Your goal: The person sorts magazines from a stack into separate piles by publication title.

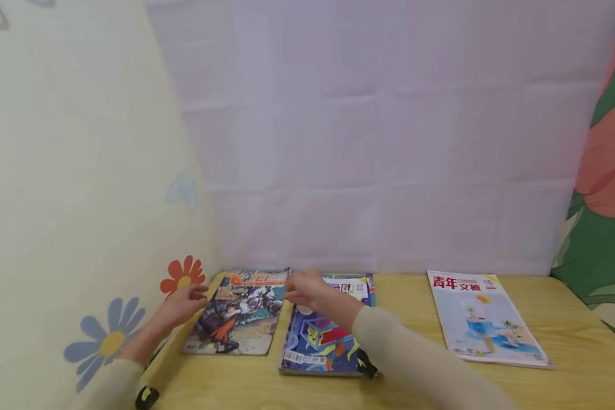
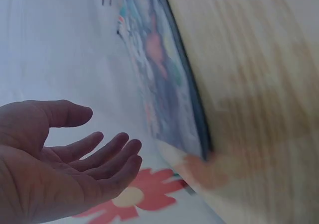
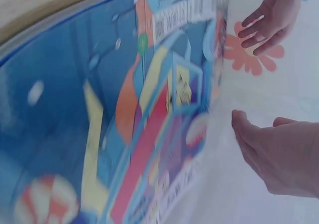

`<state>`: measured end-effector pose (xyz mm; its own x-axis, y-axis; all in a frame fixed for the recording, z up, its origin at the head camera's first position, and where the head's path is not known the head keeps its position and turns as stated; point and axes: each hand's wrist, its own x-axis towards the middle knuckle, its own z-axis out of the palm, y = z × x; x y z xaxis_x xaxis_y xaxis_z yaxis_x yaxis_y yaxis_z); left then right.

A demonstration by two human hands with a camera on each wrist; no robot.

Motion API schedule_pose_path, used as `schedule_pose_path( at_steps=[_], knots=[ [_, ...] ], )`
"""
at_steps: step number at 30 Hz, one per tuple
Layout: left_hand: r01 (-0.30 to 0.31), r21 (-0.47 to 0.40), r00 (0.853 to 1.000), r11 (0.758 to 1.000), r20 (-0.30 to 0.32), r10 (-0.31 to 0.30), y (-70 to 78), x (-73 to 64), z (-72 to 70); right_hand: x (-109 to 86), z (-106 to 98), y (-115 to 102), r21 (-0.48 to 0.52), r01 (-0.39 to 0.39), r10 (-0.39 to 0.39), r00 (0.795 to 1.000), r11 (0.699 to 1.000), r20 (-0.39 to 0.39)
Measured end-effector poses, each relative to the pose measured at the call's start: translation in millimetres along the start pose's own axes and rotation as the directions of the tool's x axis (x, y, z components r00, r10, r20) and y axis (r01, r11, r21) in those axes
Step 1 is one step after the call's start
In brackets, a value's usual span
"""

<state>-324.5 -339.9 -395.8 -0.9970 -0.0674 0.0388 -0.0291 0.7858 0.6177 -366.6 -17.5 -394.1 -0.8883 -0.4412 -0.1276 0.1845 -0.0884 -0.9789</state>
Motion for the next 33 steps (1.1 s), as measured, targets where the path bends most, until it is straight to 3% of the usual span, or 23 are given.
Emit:
schedule_pose_path(
  at_steps=[6, 10, 13, 16, 19, 23, 27, 29, 33],
  knots=[
    [-0.159, 0.003, 0.987, 0.987, 0.003, 0.159, 34.4, -4.0, 19.2, -17.4, -23.0, -11.8, -0.119, 0.087, -0.091, 0.996, 0.989, -0.024],
    [-0.248, -0.041, 0.969, 0.968, 0.006, 0.248, 54.3, -8.5, 34.1, -31.0, -36.2, -14.1, -0.268, 0.175, -0.186, 0.982, 0.947, -0.015],
    [-0.246, -0.085, 0.968, 0.965, 0.021, 0.249, 65.8, -8.9, 46.6, -41.7, -45.3, -13.6, -0.444, 0.224, -0.255, 0.967, 0.867, -0.011],
    [-0.260, -0.105, 0.964, 0.960, 0.031, 0.264, 77.4, -6.3, 58.9, -49.7, -56.2, -10.5, -0.640, 0.228, -0.318, 0.948, 0.734, -0.027],
    [-0.301, -0.105, 0.952, 0.948, 0.035, 0.306, 88.2, -3.5, 70.8, -55.4, -68.9, -5.1, -0.771, 0.180, -0.349, 0.936, 0.611, -0.057],
    [-0.329, -0.124, 0.938, 0.936, 0.069, 0.339, 98.4, -0.6, 84.9, -59.7, -85.6, 6.0, -0.832, 0.088, -0.319, 0.941, 0.548, -0.110],
    [-0.300, -0.135, 0.939, 0.944, 0.132, 0.318, 104.7, 2.3, 97.8, -63.2, -99.3, 17.1, -0.829, 0.020, -0.274, 0.948, 0.559, -0.162],
    [-0.279, -0.137, 0.938, 0.950, 0.174, 0.300, 106.8, 3.4, 103.7, -65.1, -104.0, 22.2, -0.813, -0.011, -0.244, 0.951, 0.583, -0.188],
    [-0.264, -0.135, 0.927, 0.955, 0.240, 0.290, 109.6, 2.4, 112.1, -69.3, -108.2, 29.1, -0.748, -0.086, -0.173, 0.949, 0.658, -0.262]
  ],
)
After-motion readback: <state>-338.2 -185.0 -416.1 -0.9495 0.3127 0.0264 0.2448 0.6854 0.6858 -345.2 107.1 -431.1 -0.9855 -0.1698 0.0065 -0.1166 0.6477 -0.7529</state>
